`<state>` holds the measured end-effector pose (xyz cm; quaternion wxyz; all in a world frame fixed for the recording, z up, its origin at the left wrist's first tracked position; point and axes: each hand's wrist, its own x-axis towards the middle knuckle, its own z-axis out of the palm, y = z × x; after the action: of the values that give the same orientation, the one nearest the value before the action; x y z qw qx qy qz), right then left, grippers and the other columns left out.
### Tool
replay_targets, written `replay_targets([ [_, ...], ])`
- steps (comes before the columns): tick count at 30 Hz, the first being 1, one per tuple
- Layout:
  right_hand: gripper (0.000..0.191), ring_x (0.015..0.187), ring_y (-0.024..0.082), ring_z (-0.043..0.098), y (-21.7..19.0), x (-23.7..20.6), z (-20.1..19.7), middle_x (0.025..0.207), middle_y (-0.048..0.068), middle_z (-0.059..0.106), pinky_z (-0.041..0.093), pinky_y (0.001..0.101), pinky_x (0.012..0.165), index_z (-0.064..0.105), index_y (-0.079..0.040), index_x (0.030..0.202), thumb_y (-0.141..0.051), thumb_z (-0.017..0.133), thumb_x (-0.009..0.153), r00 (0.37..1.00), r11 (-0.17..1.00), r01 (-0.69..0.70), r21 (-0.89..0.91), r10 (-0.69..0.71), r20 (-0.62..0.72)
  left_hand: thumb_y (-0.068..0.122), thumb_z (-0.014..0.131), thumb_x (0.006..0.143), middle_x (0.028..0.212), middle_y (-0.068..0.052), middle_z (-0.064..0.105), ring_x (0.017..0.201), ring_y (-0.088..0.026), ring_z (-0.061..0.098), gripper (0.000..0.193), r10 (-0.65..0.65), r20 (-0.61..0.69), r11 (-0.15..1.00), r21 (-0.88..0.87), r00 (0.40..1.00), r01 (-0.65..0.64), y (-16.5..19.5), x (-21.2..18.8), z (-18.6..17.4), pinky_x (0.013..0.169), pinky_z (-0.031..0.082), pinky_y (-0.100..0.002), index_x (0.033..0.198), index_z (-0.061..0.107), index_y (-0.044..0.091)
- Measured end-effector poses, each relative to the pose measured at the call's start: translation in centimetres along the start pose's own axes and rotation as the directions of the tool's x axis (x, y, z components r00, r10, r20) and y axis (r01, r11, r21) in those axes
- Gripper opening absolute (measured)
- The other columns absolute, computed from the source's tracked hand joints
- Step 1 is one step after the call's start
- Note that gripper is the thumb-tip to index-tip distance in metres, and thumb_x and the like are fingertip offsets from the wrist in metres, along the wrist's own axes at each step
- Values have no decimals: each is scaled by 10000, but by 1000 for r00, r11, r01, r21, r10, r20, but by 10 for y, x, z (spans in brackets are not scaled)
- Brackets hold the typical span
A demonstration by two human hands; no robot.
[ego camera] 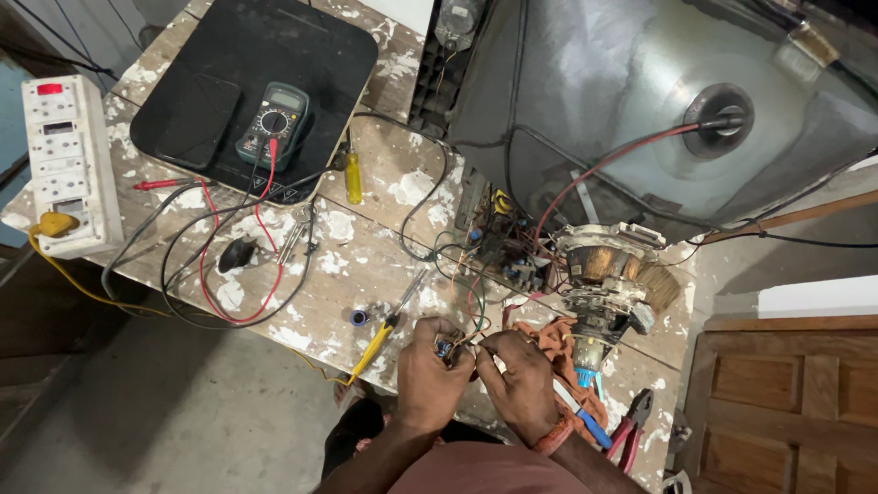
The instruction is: The person repairs the internal circuitry of a CRT television at a workbench. They handle wires and small components, use a soldering iron on the board, and manipulate a small circuit board and parts with pliers and their hands while a multimeter stays connected to the set.
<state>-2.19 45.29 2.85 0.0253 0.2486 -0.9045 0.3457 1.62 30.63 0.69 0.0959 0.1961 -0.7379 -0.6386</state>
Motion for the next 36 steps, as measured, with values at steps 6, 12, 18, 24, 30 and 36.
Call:
replay_targets([
  [6, 103, 760, 319, 698, -2, 3, 0, 839, 142, 691, 555, 404, 673, 687, -8, 928, -47, 726, 841, 1000, 999, -3, 36, 3, 12, 60, 760, 761, 808, -125, 738, 659, -194, 741, 366, -71, 46, 997, 13, 996, 70, 2, 2, -4, 596, 591, -342, 1074, 578, 8],
  [12, 116, 777, 337, 690, -3, 6, 0, 869, 148, 699, 548, 412, 677, 681, -10, 929, -41, 735, 831, 997, 997, 75, -8, -75, -35, 68, 756, 768, 758, -125, 731, 632, -202, 738, 340, -81, 39, 997, 3, 996, 81, 4, 6, -2, 576, 581, -355, 1055, 584, 7],
  [18, 118, 774, 325, 701, -5, 4, -1, 877, 146, 702, 561, 394, 675, 686, -10, 951, -25, 728, 841, 997, 998, 62, 9, -62, -38, 61, 755, 758, 787, -127, 731, 664, -219, 747, 364, -59, 53, 998, 5, 997, 59, 2, 4, -1, 613, 588, -359, 1070, 571, 17],
  [24, 106, 766, 325, 702, -7, 7, -2, 855, 140, 707, 556, 396, 668, 698, -14, 935, -22, 742, 840, 999, 999, 46, 12, -46, -28, 61, 769, 752, 810, -144, 733, 683, -225, 742, 378, -50, 47, 998, 41, 998, 48, 2, 5, 0, 627, 584, -358, 1073, 574, 8],
  [30, 106, 789, 314, 711, -8, 7, -4, 878, 139, 718, 565, 386, 687, 699, -13, 956, -29, 732, 856, 998, 998, 62, 13, -62, -25, 48, 738, 775, 843, -127, 736, 696, -186, 747, 340, -83, 73, 997, 16, 994, 82, 3, 5, 0, 623, 599, -332, 1067, 570, -2],
  [36, 117, 825, 321, 723, -9, 1, -4, 924, 154, 727, 568, 379, 710, 698, -7, 989, -32, 713, 876, 999, 999, 36, 39, -34, -37, 47, 738, 770, 834, -126, 740, 678, -187, 740, 351, -88, 48, 996, -6, 995, 88, 4, 3, -2, 612, 590, -334, 1076, 573, -5],
])
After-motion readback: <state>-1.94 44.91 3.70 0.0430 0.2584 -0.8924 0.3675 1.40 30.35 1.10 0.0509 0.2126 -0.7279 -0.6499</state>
